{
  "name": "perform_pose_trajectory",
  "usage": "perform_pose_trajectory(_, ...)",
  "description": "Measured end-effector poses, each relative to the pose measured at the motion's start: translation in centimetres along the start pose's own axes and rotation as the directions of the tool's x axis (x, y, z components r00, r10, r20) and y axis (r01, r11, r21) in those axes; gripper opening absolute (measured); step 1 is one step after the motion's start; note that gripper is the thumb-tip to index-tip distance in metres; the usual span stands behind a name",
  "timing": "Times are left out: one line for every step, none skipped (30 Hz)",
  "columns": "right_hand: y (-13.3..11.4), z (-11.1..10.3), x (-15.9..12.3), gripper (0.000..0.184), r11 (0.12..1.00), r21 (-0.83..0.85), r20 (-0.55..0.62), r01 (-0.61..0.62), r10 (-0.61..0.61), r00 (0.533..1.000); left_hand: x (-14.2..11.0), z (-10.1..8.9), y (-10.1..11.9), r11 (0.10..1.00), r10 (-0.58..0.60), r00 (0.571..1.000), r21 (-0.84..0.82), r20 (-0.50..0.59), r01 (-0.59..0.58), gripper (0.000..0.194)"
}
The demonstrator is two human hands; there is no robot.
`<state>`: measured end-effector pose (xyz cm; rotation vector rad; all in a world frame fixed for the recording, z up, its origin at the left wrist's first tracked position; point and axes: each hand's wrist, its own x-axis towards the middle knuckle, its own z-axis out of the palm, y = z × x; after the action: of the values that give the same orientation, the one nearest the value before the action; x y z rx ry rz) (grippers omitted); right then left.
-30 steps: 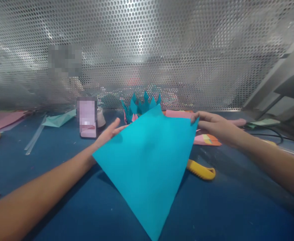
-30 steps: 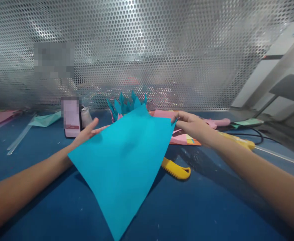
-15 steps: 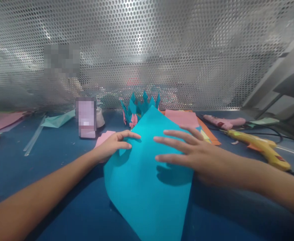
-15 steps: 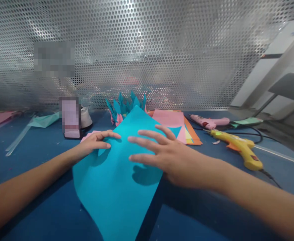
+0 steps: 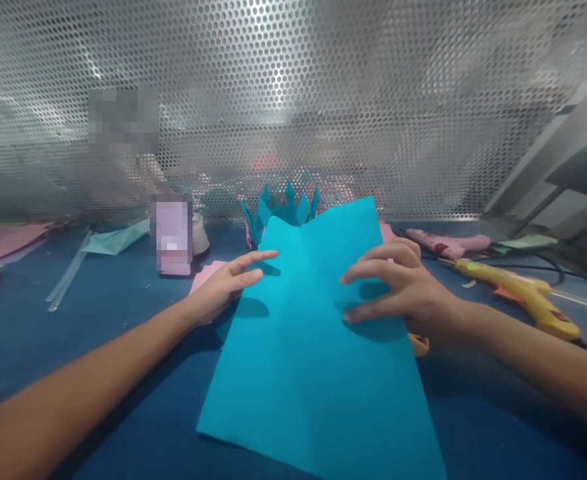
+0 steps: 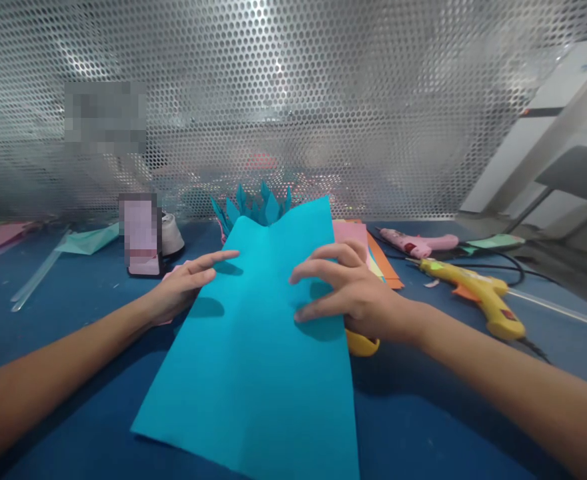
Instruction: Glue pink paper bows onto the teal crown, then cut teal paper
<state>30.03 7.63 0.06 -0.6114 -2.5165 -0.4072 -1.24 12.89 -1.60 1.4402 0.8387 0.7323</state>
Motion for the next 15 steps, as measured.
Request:
perform_pose_trajectory(0.4,0.3,-0.2,0.031,1.0,0.009,0.012,-0.015,0.015,1.0,0.1,0.1,-0.1,1.0,-0.003,0.999,0.002,-0.042,0.003,0.054)
perform_pose_trajectory(0.7,0.5,-0.4,0.031,0.999,0.018,0.024,-0.035,0.034,0.999,0.2,0.2,-0.2,1.0,0.007,0.997,0.011,-0.076,-0.006,0.055)
perform_pose_trajectory(1.0,0.7,-0.5,0.03,0.998,0.033,0.032,-0.055,0.054,0.998,0.3,0.3,-0.2,0.999,0.023,0.995,0.027,-0.093,-0.021,0.056)
perform_pose_trajectory(1.2,1.0,-0.7,0.028,0.996,0.052,0.034,-0.074,0.073,0.997,0.3,0.4,-0.2,0.998,0.046,0.995,0.045,-0.092,-0.042,0.058)
perform_pose_trajectory(1.4,1.2,-0.9,0.027,0.993,0.073,0.032,-0.097,0.095,0.995,0.2,0.5,-0.1,0.996,0.064,0.995,0.066,-0.071,-0.06,0.061)
perform_pose_trajectory(1.6,1.3,-1.0,0.024,0.988,0.096,0.024,-0.123,0.121,0.992,0.2,0.5,0.0,0.992,0.079,0.996,0.101,-0.041,-0.074,0.065)
perform_pose_trajectory(1.7,1.5,-1.2,0.02,0.981,0.12,0.013,-0.153,0.152,0.988,0.0,0.6,0.0,0.984,0.09,0.996,0.155,-0.011,-0.087,0.069)
perform_pose_trajectory(1.8,1.7,-1.3,0.015,0.972,0.143,0.008,-0.184,0.185,0.983,-0.1,0.6,0.1,0.969,0.1,0.995,0.228,0.006,-0.099,0.072)
perform_pose_trajectory(2.0,1.8,-1.5,0.014,0.962,0.165,0.008,-0.218,0.22,0.976,-0.2,0.6,0.1,0.943,0.118,0.993,0.314,0.01,-0.115,0.074)
perform_pose_trajectory(2.2,2.0,-1.6,0.017,0.948,0.189,0.006,-0.257,0.261,0.965,-0.3,0.7,0.0,0.905,0.149,0.989,0.402,0.004,-0.138,0.074)
perform_pose_trajectory(2.4,2.2,-1.8,0.022,0.93,0.218,0.003,-0.295,0.302,0.953,-0.3,0.7,-0.1,0.86,0.191,0.982,0.484,-0.005,-0.165,0.073)
perform_pose_trajectory(2.5,2.4,-2.0,0.026,0.911,0.252,0.001,-0.326,0.337,0.942,-0.3,0.7,-0.2,0.815,0.239,0.971,0.546,-0.013,-0.193,0.071)
perform_pose_trajectory(2.7,2.5,-2.1,0.029,0.89,0.288,0.002,-0.353,0.368,0.93,-0.3,0.7,-0.4,0.781,0.282,0.959,0.584,-0.016,-0.22,0.069)
perform_pose_trajectory(2.8,2.7,-2.3,0.032,0.869,0.32,0.016,-0.377,0.393,0.919,-0.2,0.7,-0.5,0.761,0.319,0.948,0.601,-0.018,-0.245,0.066)
perform_pose_trajectory(2.9,2.8,-2.3,0.034,0.846,0.342,0.04,-0.409,0.422,0.906,-0.2,0.8,-0.6,0.758,0.342,0.939,0.597,-0.022,-0.262,0.063)
